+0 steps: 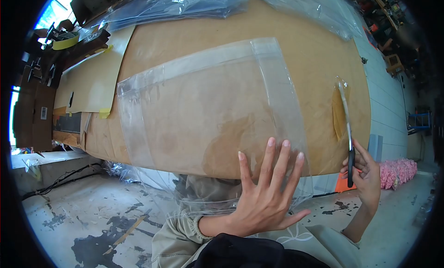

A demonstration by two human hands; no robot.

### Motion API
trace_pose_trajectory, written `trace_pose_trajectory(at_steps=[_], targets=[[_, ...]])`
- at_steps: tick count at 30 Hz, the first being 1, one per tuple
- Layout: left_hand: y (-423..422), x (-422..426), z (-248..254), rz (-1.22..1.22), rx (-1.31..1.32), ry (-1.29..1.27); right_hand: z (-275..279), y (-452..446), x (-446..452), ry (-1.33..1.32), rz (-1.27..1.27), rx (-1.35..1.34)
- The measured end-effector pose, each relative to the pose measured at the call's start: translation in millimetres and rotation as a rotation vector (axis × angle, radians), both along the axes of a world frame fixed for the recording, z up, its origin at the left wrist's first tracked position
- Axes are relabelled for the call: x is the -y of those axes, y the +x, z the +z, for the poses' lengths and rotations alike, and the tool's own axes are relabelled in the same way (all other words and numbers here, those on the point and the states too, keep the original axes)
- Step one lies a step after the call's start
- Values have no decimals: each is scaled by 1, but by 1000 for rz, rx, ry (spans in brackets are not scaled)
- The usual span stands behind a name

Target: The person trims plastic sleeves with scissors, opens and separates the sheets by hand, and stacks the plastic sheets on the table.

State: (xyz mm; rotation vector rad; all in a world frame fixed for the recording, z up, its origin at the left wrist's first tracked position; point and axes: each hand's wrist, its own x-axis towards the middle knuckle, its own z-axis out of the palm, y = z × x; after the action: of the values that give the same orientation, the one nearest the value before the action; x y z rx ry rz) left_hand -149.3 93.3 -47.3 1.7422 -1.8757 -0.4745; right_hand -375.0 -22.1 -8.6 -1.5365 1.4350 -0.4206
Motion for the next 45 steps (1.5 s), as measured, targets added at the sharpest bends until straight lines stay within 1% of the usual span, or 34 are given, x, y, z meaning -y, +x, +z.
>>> trace_pose_trajectory(at_steps=[2,3,5,7,10,12,14,23,26,29,32,35,41,45], targets=[[-8,4,-4,40,54,-6,-2,-3,-8,21,40,123],[-10,5,-5,60,80,-9,3,4,-16,108,2,183],[-10,6,-1,49,43,11,-2,5,-25,247,-13,436],[-8,5,-1,26,18,1,-4,25,-42,191,-29,599],[-6,2,-9,-2,-9,-50,6,35,-59,246,-60,402],[-3,1,-13,-22,-17,-79,-1,32,-60,256,71,216],[-3,0,-15,-19,-33,-105,-8,40,-61,259,124,190],[-6,1,-19,11,-2,-146,-21,52,-64,72,107,171],[-7,1,-19,25,9,-153,-20,53,-66,111,50,117],[-7,2,-17,47,20,-166,-22,52,-66,86,66,23],[-8,3,-16,65,19,-173,-24,53,-66,81,41,5],[-8,4,-16,69,20,-170,-28,53,-67,74,20,49],[-9,4,-14,79,15,-166,-35,48,-69,23,48,42],[-9,5,-13,82,8,-166,-30,54,-69,41,8,63]])
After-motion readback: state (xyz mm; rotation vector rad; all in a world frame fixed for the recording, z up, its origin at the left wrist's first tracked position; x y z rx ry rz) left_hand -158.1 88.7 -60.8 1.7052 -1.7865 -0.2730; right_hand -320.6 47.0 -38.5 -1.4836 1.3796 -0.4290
